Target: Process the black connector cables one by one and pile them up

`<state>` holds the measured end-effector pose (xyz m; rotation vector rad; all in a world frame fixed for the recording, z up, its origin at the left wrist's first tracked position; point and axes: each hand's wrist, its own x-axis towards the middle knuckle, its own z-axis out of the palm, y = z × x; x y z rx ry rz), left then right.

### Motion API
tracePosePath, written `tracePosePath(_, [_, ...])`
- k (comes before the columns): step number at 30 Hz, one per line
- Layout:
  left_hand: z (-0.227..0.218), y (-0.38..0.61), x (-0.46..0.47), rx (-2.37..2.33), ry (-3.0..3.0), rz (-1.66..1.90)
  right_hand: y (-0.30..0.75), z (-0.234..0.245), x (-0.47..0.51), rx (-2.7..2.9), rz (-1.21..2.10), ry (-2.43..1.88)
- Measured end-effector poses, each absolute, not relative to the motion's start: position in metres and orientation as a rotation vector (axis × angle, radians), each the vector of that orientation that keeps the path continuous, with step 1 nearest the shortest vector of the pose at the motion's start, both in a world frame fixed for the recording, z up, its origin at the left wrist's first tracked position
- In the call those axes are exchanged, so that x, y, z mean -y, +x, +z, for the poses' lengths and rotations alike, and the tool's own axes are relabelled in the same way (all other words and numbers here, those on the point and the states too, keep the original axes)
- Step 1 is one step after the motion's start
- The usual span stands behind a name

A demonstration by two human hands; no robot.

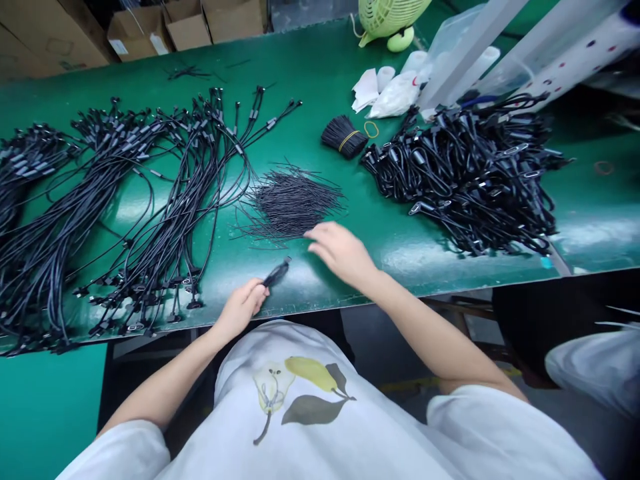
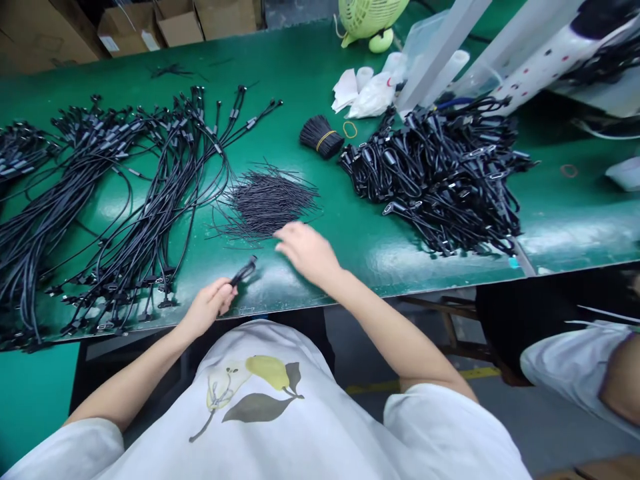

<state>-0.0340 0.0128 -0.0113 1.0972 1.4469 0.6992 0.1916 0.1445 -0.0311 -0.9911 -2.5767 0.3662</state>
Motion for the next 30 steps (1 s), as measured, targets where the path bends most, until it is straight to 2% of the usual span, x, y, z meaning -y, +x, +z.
tracePosePath(3, [-0.009, -0.03, -0.017, -1.31, 0.759, 0.914, 0.205, -0.05, -0.173, 2.454, 0.187, -1.31])
tracePosePath(7, [-0.003, -0.016, -0.018, -1.186, 0.61, 1.007, 0.208, -0.062, -0.179, 2.46, 0.117, -1.353])
tracePosePath(17, [0.002, 0.007, -0.013, -1.037, 0.514, 1.058, 0.214, -0.035, -0.151, 2.036, 0.205, -1.398])
tracePosePath(19, [0.003, 0.011, -0.014, -1.021, 0.515, 1.07, 0.203, -0.029, -0.133, 1.953, 0.397, -1.344])
tracePosePath(23, [0.002, 0.014, -0.014, -0.987, 0.502, 1.064, 0.172, -0.025, -0.092, 1.926, 1.053, -1.089])
tracePosePath(25, [-0.001, 0.011, -0.013, -0.992, 0.521, 1.059, 0.161, -0.025, -0.076, 1.972, 1.178, -1.016])
tracePosePath(27, [-0.006, 0.006, -0.012, -1.062, 0.594, 1.099, 0.155, -0.024, -0.067, 2.097, 1.073, -0.968])
tracePosePath(30, [-0.016, -0.002, -0.012, -1.282, 0.848, 1.154, 0.154, -0.015, -0.064, 2.4, 0.601, -0.839])
